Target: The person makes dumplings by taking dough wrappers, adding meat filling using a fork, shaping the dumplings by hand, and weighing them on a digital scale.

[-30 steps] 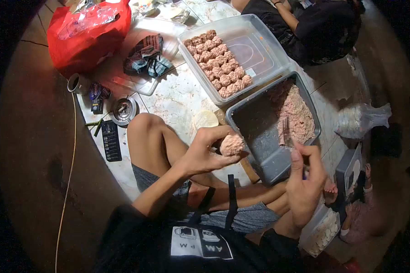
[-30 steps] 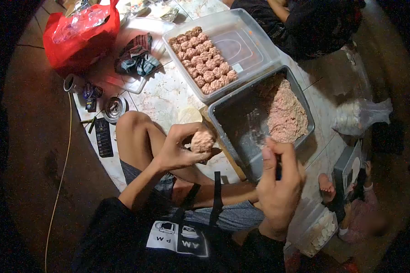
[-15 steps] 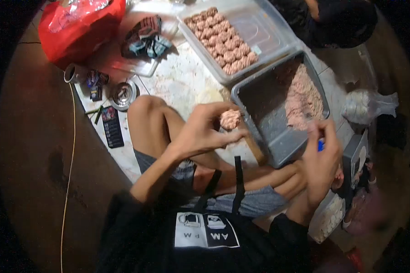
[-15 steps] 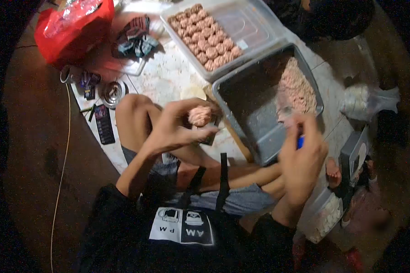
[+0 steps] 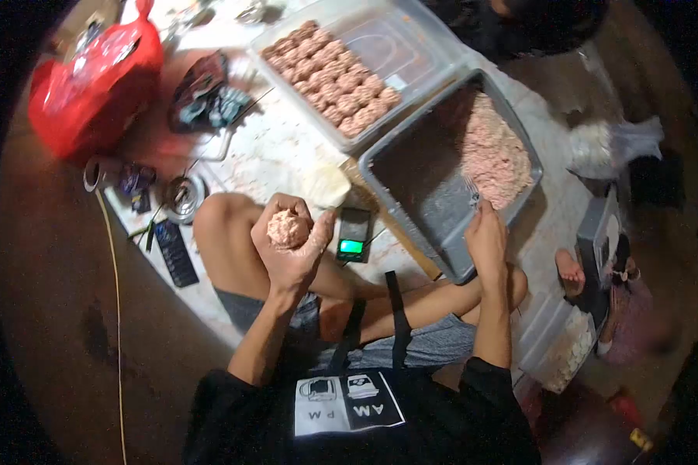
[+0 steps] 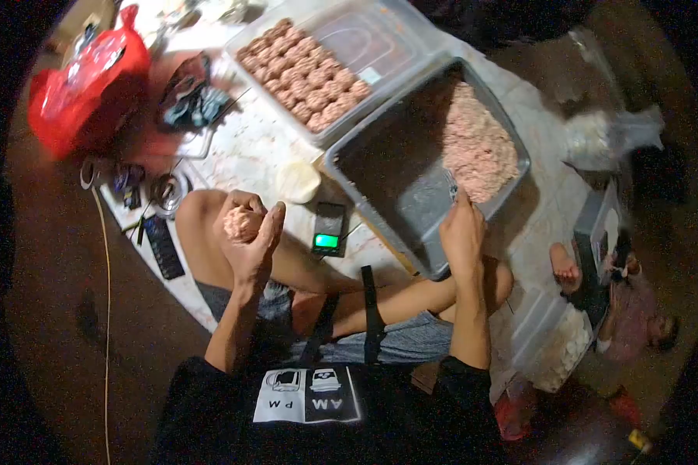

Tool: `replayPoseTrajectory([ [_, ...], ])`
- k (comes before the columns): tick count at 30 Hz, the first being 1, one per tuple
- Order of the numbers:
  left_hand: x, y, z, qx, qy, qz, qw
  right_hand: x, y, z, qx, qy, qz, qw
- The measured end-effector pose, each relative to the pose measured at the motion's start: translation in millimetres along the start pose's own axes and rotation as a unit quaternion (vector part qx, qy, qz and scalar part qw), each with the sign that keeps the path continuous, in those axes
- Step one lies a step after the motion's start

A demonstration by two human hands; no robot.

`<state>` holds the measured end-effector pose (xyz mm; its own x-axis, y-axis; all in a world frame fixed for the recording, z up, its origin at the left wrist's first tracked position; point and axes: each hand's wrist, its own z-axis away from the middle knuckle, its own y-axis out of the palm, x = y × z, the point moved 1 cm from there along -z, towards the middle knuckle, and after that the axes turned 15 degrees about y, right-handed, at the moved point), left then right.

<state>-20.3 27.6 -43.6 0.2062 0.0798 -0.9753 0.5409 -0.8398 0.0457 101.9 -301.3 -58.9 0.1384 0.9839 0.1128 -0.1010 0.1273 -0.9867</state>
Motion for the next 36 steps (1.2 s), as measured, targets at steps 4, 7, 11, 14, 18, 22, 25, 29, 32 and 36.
replayPoseTrajectory([
  [4,30.9,44.9,16.0,0.097,-0.043,0.019,0.994,-1.4,8.0,-16.0,0.028,0.059,0.014,0.998],
  [7,45.0,51.5,28.0,0.228,0.093,-0.127,0.961,2.3,-13.4,-13.7,-0.009,0.031,0.010,0.999],
  [11,65.9,51.9,35.1,0.310,0.079,-0.242,0.916,7.8,-36.9,-28.1,-0.044,0.038,0.043,0.997],
  [14,84.0,53.7,42.7,0.326,0.106,-0.309,0.887,4.6,-10.0,-47.9,-0.025,0.086,0.048,0.995],
  [18,94.7,54.1,48.2,0.337,0.085,-0.364,0.864,12.6,21.8,-39.8,-0.045,0.067,0.083,0.993],
  [22,95.5,55.2,45.3,0.351,0.065,-0.367,0.859,9.6,46.2,-36.2,-0.043,0.088,0.020,0.995],
  [25,96.9,54.4,50.0,0.354,0.075,-0.345,0.866,3.5,49.5,-30.3,0.003,0.066,0.017,0.998],
  [29,95.6,52.8,49.7,0.363,0.061,-0.362,0.856,6.0,9.7,-25.8,0.055,0.038,0.042,0.997],
  [32,63.9,49.5,45.8,0.328,0.050,-0.351,0.876,-7.3,-7.6,-37.1,0.065,0.003,0.087,0.994],
  [36,28.5,48.1,34.7,0.251,0.088,-0.339,0.902,-9.5,13.7,-45.9,0.019,0.035,0.059,0.997],
])
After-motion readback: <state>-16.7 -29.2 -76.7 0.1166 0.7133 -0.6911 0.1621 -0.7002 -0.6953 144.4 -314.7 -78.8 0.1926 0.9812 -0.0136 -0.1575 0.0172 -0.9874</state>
